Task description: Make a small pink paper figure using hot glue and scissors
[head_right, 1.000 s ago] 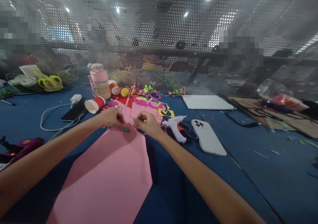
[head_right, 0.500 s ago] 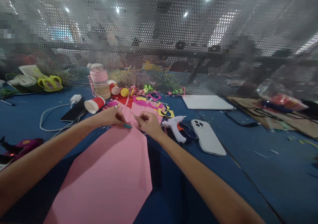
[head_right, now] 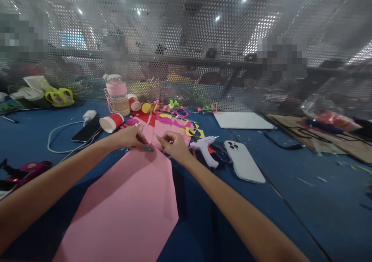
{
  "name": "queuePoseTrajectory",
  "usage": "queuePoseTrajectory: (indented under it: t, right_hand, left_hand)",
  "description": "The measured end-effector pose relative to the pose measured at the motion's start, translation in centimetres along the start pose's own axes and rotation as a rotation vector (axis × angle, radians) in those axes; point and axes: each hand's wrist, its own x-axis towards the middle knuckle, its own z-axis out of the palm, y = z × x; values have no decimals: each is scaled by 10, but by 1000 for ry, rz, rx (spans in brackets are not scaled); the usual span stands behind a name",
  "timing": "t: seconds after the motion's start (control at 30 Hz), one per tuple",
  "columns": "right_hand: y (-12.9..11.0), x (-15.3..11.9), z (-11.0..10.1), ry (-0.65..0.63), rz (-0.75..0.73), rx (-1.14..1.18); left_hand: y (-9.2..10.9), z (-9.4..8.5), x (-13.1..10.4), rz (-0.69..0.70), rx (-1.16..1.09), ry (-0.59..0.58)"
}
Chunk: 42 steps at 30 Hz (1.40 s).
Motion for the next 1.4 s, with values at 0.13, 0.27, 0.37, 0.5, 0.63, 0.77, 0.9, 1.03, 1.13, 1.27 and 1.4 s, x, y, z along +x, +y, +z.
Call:
queuePoseTrajectory:
  t: [0.13, 0.27, 0.37, 0.5, 0.63, 0.77, 0.9, 1.03, 1.13, 1.27, 1.4]
  right_hand:
    - [0, 0, -1, -23, 3, 6]
    - [2, 1, -1, -42, 5, -6]
    - [4, 2, -1, -67, 1, -13]
    - [0, 3, -6, -73, -54, -172]
    - [-19, 0, -8, -19, -288, -684]
    - [-30, -7, 3, -125, -397, -1101]
    - [-27, -11, 12, -182, -399, -1150]
    - [-22, -8, 12, -150, -333, -1099]
    - [-22, -6, 9, -131, -332, -1083]
    - [-23, -6, 7, -105, -319, -1058]
    - [-21, -5, 7, -134, -278, -1025]
  left_hand:
    - [3, 0, 0, -21, 24, 27]
    - [1, 1, 0, -19, -4, 33]
    - [2, 2, 0, -38, -17, 39]
    - [3, 2, 1, -53, 4, 67]
    - [2, 3, 3, -60, 21, 69]
    - [3, 6, 3, -53, 43, 78]
    - [7, 10, 3, -86, 10, 92]
    - [8, 10, 3, -78, -3, 95]
    - [5, 7, 3, -50, -106, 58]
    - [1, 4, 3, -45, -277, -7]
    - [3, 6, 2, -97, -340, -44]
